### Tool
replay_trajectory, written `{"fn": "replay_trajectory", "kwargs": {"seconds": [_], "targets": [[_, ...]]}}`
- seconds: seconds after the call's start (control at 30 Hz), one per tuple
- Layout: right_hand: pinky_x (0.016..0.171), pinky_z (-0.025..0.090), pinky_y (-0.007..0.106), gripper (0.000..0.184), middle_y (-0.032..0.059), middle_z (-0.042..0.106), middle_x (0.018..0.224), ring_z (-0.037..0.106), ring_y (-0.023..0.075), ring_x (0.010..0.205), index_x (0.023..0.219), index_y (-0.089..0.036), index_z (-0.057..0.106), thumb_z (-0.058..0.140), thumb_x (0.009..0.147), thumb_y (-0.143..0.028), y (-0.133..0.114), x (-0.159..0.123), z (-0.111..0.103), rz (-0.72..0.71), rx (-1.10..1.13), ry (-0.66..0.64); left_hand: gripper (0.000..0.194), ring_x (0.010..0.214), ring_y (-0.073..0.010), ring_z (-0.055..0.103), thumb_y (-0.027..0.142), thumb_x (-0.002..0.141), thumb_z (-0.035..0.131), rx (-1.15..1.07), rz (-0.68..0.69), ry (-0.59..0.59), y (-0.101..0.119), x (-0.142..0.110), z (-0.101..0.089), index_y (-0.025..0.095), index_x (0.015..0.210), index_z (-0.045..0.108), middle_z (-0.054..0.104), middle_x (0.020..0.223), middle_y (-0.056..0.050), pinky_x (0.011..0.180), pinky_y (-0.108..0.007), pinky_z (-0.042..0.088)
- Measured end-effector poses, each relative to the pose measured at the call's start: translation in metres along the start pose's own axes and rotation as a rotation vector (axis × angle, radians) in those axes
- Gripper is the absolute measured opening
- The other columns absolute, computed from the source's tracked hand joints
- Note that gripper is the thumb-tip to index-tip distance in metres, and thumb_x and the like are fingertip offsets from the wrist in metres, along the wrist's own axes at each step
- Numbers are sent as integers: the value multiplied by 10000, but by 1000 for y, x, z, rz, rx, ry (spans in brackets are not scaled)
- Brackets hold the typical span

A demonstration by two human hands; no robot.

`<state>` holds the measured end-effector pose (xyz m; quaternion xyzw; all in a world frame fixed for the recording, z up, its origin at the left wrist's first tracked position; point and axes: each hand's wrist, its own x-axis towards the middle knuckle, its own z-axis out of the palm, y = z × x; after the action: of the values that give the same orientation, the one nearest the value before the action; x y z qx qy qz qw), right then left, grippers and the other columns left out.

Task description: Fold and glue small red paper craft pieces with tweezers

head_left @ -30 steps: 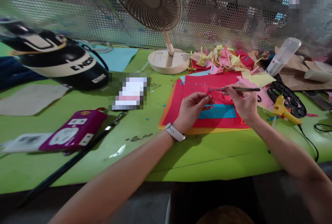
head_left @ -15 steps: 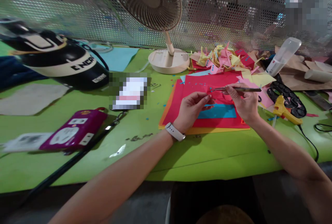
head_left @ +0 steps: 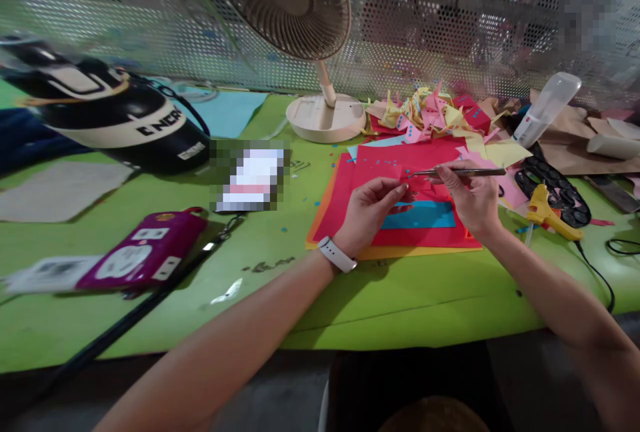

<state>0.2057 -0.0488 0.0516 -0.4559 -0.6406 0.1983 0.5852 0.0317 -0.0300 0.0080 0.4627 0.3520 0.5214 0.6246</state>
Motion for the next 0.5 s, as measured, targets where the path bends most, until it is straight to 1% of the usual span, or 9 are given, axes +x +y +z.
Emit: {"fn": "replay_trajectory", "kwargs": {"seconds": [0.3, 0.5], "targets": [[634, 589, 269, 270, 11, 738, 739, 734, 162, 686, 813, -213, 693, 657, 858, -477, 1, 0, -1, 3, -20, 2, 376, 774, -189, 725, 446, 640, 858, -14, 7, 1, -1, 1, -1, 178, 839, 684, 750, 800, -40, 724, -337, 613], [646, 588, 269, 270, 10, 741, 749, 734, 161, 714, 806, -221, 696, 652, 861, -482, 2, 0, -1, -8, -41, -6, 392, 798, -206, 728, 466, 639, 850, 14, 3, -7, 0, 1, -1, 174, 840, 682, 753, 819, -58, 727, -345, 608]]}}
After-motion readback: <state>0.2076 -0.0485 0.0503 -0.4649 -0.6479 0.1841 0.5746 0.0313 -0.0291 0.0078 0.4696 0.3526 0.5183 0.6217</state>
